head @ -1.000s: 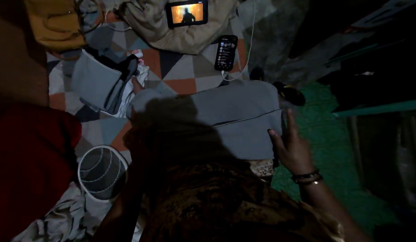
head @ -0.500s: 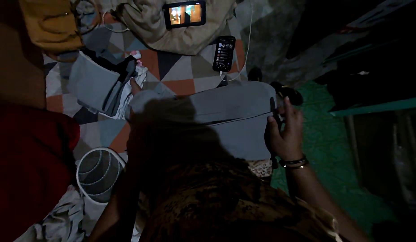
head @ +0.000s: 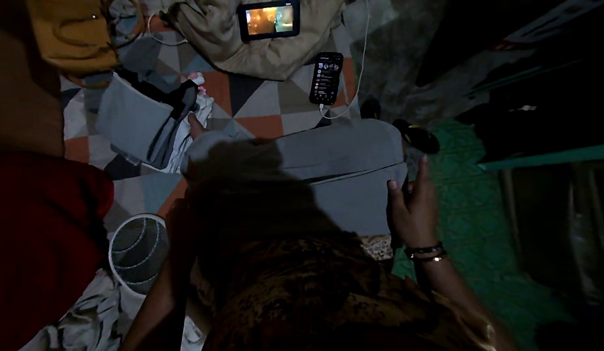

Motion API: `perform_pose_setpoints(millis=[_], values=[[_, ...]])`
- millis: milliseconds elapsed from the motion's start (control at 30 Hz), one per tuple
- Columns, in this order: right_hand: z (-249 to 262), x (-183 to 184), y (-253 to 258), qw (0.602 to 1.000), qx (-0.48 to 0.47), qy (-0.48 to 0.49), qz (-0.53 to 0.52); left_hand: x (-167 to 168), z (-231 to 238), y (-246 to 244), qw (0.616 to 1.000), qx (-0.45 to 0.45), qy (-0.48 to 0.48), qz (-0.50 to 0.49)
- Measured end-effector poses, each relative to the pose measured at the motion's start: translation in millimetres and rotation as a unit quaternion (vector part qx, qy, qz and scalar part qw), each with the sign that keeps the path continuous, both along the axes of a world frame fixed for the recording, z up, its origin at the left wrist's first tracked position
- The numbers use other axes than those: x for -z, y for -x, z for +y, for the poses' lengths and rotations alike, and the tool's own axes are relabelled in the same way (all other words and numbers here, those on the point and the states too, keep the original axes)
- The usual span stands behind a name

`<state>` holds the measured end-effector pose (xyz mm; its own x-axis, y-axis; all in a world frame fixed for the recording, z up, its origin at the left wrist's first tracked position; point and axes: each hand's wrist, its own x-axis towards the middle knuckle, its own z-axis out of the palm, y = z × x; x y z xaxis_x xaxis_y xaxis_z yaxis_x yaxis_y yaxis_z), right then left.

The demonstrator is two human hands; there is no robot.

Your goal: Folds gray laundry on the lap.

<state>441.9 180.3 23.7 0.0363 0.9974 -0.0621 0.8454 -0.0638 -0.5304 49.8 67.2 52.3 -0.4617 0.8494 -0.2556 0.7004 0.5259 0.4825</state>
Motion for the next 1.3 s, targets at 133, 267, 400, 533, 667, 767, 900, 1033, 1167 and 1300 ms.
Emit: perform_pose_setpoints(millis=[133,267,400,533,667,767,900,1033,1167,1300], values=[[-5.1,8.1,-6.8,0.998,-0.039,-0.041,0.027,42.6,-26.3,25.0,0.990,0.072,-0.097,0.077],[-0.5,-1.5,-13.1,0.998,-0.031,-0.049,0.014,26.7,-20.8,20.8,0.993,0.080,-0.054,0.061],[1.3,-1.6,-16.5,0.999,-0.020,-0.016,0.026,16.6,-12.3,18.1,0.996,0.085,0.018,0.033],[4.3,-6.1,-13.4,0.997,0.014,0.048,0.052,37.1,-33.9,21.4,0.980,0.113,-0.131,0.096],[1.0,4.2,-7.7,0.999,-0.011,0.008,0.036,53.9,-46.6,38.2,0.983,0.098,-0.125,0.096],[-1.3,17.7,-10.4,0.998,-0.029,-0.052,0.025,33.2,-37.1,34.0,0.994,0.015,-0.097,0.041],[-0.1,21.6,-13.6,0.997,-0.031,-0.066,0.004,36.0,-34.3,36.3,0.995,0.004,-0.097,0.018],[4.1,10.3,-17.7,0.994,-0.033,-0.102,-0.008,49.7,-33.2,33.2,0.966,0.041,-0.252,0.044],[17.8,-1.9,-10.5,0.984,-0.088,-0.154,0.026,29.8,-13.2,6.5,0.975,0.102,-0.194,0.040],[31.1,0.4,2.6,0.977,-0.144,-0.160,0.004,41.3,-1.3,-7.8,0.960,0.130,-0.243,0.056]])
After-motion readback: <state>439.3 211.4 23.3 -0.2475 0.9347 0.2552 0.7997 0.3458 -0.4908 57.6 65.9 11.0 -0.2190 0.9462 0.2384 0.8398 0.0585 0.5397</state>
